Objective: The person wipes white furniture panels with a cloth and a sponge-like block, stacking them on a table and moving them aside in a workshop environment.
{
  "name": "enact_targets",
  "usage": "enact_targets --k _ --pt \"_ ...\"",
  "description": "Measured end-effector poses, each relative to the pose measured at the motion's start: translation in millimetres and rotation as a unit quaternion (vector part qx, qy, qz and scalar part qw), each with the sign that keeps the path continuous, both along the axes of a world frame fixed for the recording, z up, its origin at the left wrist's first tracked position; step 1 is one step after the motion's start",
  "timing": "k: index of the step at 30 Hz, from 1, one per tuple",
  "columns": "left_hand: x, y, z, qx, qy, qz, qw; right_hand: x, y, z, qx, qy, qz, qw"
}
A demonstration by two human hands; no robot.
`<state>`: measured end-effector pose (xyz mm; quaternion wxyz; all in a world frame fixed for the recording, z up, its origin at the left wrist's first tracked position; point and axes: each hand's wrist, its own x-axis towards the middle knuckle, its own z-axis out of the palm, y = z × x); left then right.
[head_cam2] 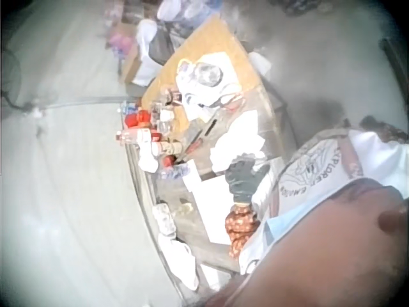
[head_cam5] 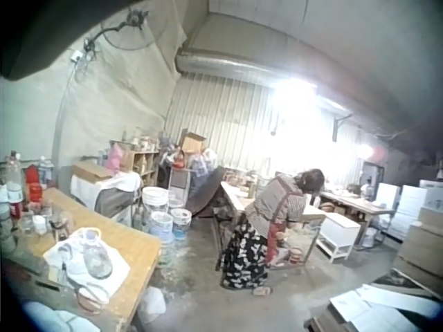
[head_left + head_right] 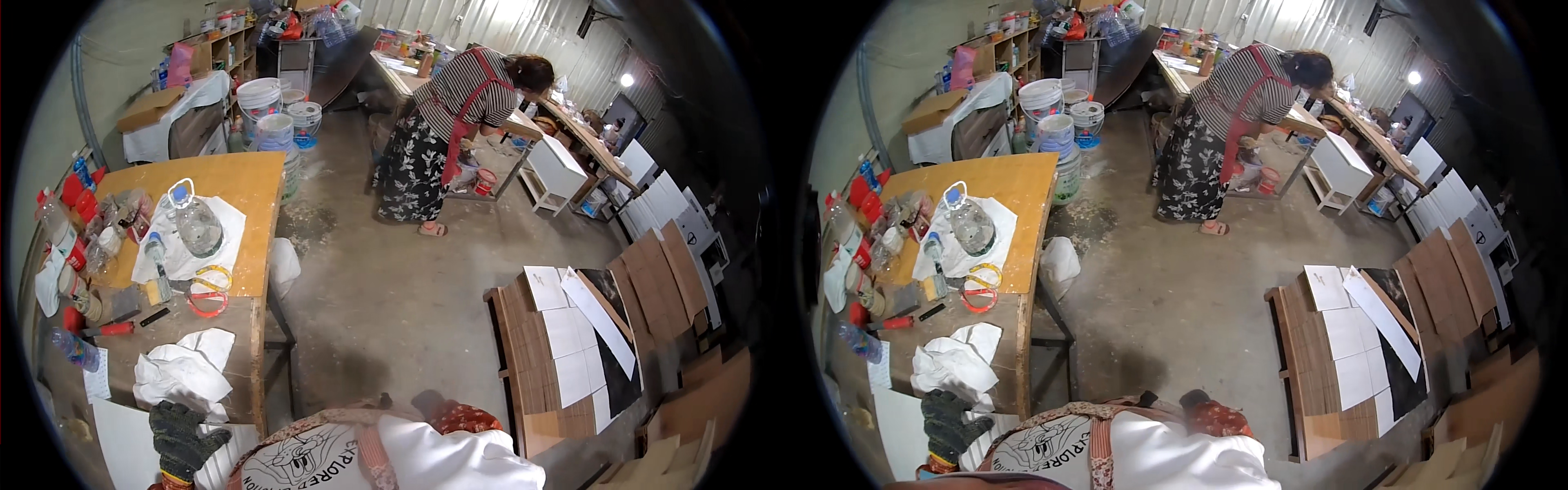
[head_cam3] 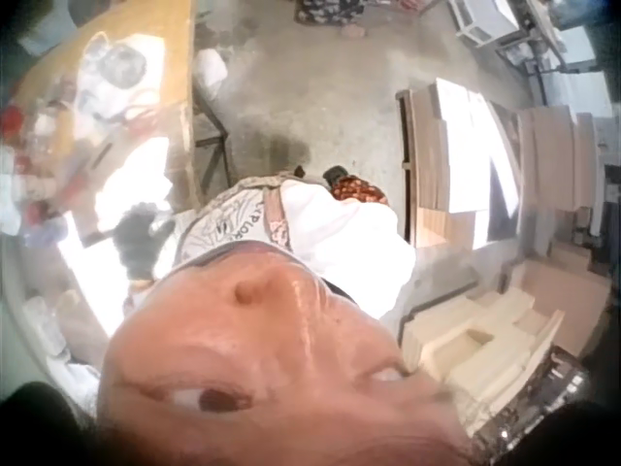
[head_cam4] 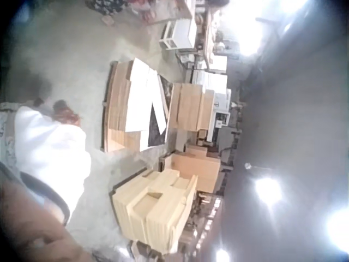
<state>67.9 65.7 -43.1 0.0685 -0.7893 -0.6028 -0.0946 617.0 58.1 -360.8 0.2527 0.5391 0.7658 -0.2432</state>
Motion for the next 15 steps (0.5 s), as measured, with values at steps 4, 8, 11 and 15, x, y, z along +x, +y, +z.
enact_targets --k 4,8,11,15 --pt "-0.1 -0.5 -9.7 -0.073 -0.011 0.056 0.996 -15.4 17.6 -0.2 0.066 0.036 -0.02 0.997" --pt "0.6 -0.9 -7.5 0.014 -0.004 -0.002 1.0 -40.8 57.7 -14.7 0.108 0.127 -0.092 0.982" --pt "-4.4 -5.1 -23.6 0.065 0.012 -0.008 0.998 -90.1 87.4 72.8 -0.04 0.186 -0.347 0.918" --pt "10.0 -0.7 10.7 -0.036 0.008 0.03 0.999 -125.8 108.0 121.1 -0.04 0.243 -0.299 0.922"
